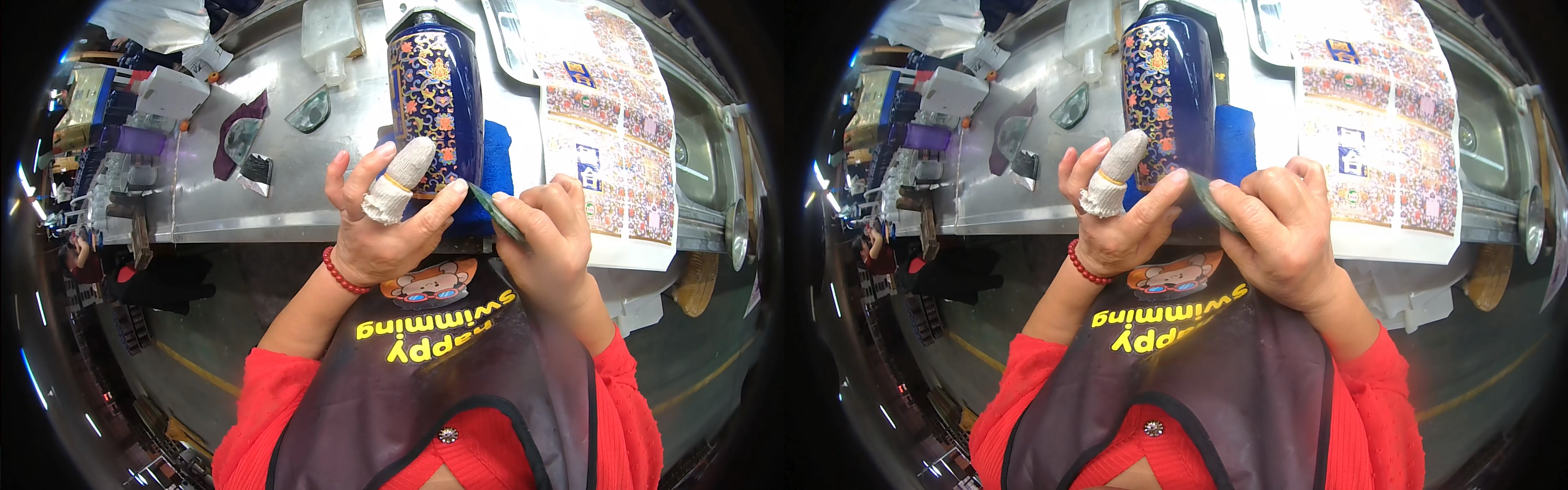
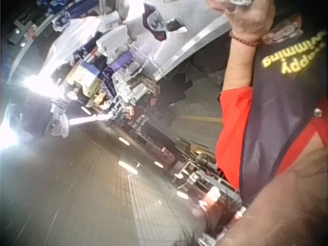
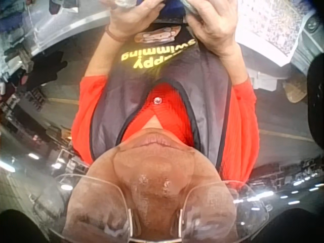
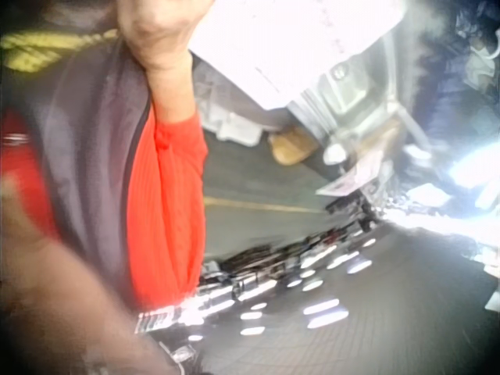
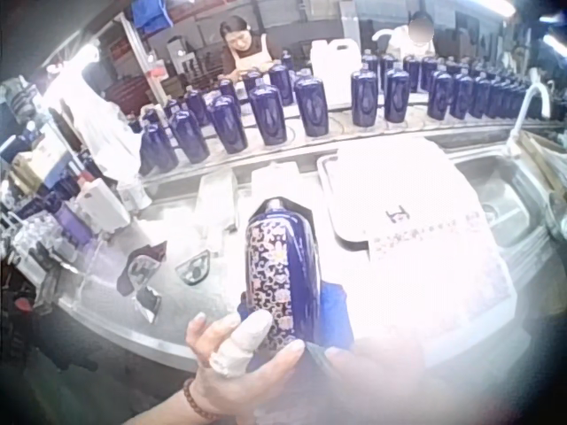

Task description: The person applies decorative stickers to a dark blue cylindrical container, smoothing each sticker with a green tool and rotating the container to access different sides. The person then retrieves another container and continues applying stickers.

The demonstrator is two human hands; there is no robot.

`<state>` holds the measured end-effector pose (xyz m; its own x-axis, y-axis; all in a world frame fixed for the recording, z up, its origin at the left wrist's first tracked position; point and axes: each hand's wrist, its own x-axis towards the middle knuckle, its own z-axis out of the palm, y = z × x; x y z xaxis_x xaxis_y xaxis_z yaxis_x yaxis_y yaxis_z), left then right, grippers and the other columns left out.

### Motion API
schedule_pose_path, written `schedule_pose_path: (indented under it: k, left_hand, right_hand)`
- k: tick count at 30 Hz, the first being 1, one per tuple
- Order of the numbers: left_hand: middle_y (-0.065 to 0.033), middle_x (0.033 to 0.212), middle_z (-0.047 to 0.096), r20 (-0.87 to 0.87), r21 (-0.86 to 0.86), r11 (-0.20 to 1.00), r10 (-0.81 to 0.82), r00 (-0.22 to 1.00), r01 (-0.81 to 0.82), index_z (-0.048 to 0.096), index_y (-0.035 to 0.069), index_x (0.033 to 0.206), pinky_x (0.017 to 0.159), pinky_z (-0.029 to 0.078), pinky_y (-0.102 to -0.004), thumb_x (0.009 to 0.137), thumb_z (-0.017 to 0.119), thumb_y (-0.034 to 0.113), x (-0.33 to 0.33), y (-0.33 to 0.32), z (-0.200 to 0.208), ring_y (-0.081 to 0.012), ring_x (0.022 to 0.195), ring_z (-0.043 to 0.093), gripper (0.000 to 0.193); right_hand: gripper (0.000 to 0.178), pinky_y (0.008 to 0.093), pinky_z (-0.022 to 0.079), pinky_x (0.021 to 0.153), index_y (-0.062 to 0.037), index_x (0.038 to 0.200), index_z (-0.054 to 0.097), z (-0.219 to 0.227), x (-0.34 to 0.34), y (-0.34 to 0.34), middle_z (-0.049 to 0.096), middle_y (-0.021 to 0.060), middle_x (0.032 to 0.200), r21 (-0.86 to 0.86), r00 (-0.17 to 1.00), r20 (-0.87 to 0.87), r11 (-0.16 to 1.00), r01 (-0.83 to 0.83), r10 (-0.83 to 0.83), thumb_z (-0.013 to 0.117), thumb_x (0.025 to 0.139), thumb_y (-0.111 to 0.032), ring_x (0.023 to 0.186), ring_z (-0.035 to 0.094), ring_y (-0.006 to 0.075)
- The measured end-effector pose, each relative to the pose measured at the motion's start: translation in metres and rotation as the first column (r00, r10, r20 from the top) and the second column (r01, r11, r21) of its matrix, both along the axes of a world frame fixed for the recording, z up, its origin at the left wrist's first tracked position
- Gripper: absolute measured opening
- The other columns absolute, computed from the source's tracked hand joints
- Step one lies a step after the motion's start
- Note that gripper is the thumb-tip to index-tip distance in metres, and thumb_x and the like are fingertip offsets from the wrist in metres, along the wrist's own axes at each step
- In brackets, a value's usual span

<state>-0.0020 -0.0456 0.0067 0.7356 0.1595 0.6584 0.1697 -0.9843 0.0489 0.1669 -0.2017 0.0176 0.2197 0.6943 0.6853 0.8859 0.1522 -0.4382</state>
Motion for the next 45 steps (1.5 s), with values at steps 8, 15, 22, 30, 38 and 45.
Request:
schedule_pose_path:
  k: [8, 15, 22, 30, 38, 45]
  left_hand:
    - [-0.0046, 0.127, 0.066, 0.019, -0.034, 0.999, -0.023, 1.000, 0.023, 0.076, 0.032, 0.111, 0.115, 0.025, -0.0566, 0.077, 0.078, 0.020, -0.006, -0.003, -0.001, -0.0296, 0.125, 0.047, 0.036]
    - [-0.0071, 0.123, 0.067, 0.036, -0.016, 0.998, -0.052, 0.998, 0.053, 0.077, 0.031, 0.109, 0.115, 0.026, -0.0560, 0.077, 0.079, 0.021, -0.008, -0.001, -0.003, -0.0295, 0.123, 0.049, 0.034]
    - [-0.0114, 0.128, 0.067, 0.014, -0.060, 0.997, -0.041, 0.999, 0.042, 0.076, 0.028, 0.111, 0.115, 0.026, -0.0555, 0.078, 0.079, 0.022, -0.015, -0.001, -0.005, -0.0307, 0.123, 0.049, 0.034]
    - [-0.0144, 0.133, 0.066, 0.071, -0.212, 0.971, -0.100, 0.992, 0.113, 0.071, 0.020, 0.121, 0.117, 0.021, -0.0559, 0.086, 0.073, 0.027, -0.018, 0.008, -0.012, -0.0340, 0.129, 0.048, 0.036]
    - [-0.0117, 0.130, 0.068, 0.059, -0.239, 0.964, -0.103, 0.993, 0.114, 0.070, 0.020, 0.122, 0.117, 0.020, -0.0564, 0.086, 0.073, 0.026, -0.019, 0.006, -0.015, -0.0330, 0.128, 0.049, 0.036]
    - [-0.0112, 0.128, 0.068, 0.075, -0.251, 0.961, -0.104, 0.992, 0.120, 0.070, 0.021, 0.121, 0.118, 0.019, -0.0560, 0.086, 0.073, 0.024, -0.017, 0.007, -0.017, -0.0316, 0.128, 0.050, 0.035]
  right_hand:
    - [0.045, 0.0394, 0.040, 0.070, -0.0039, 0.106, 0.070, -0.003, 0.002, -0.001, 0.058, 0.0047, 0.082, 0.006, 0.999, -0.045, 1.000, 0.007, -0.006, 0.076, 0.063, 0.004, 0.072, 0.057, 0.0222]
    - [0.036, 0.0394, 0.043, 0.072, -0.0016, 0.108, 0.068, 0.006, 0.001, -0.001, 0.061, 0.0085, 0.084, -0.013, 0.991, -0.133, 1.000, -0.006, 0.004, 0.074, 0.073, 0.005, 0.071, 0.059, 0.0263]
    - [0.030, 0.0432, 0.050, 0.092, 0.0026, 0.120, 0.062, 0.014, 0.006, 0.010, 0.065, 0.0216, 0.117, -0.127, 0.928, -0.367, 0.992, 0.016, -0.062, 0.063, 0.090, 0.006, 0.101, 0.063, 0.0375]
    - [0.023, 0.0368, 0.049, 0.094, -0.0033, 0.104, 0.065, 0.015, 0.009, 0.032, 0.058, 0.0185, 0.126, -0.173, 0.856, -0.515, 0.973, -0.155, 0.044, 0.073, 0.083, 0.000, 0.113, 0.061, 0.0328]
    - [0.024, 0.0387, 0.050, 0.094, -0.0021, 0.095, 0.063, 0.020, 0.004, 0.040, 0.055, 0.0198, 0.119, -0.219, 0.879, -0.476, 0.970, -0.102, -0.015, 0.079, 0.077, -0.002, 0.114, 0.059, 0.0345]
    - [0.027, 0.0331, 0.047, 0.092, -0.0056, 0.096, 0.060, 0.016, 0.005, 0.039, 0.052, 0.0153, 0.126, -0.248, 0.895, -0.446, 0.963, -0.103, -0.019, 0.080, 0.077, -0.007, 0.112, 0.055, 0.0258]
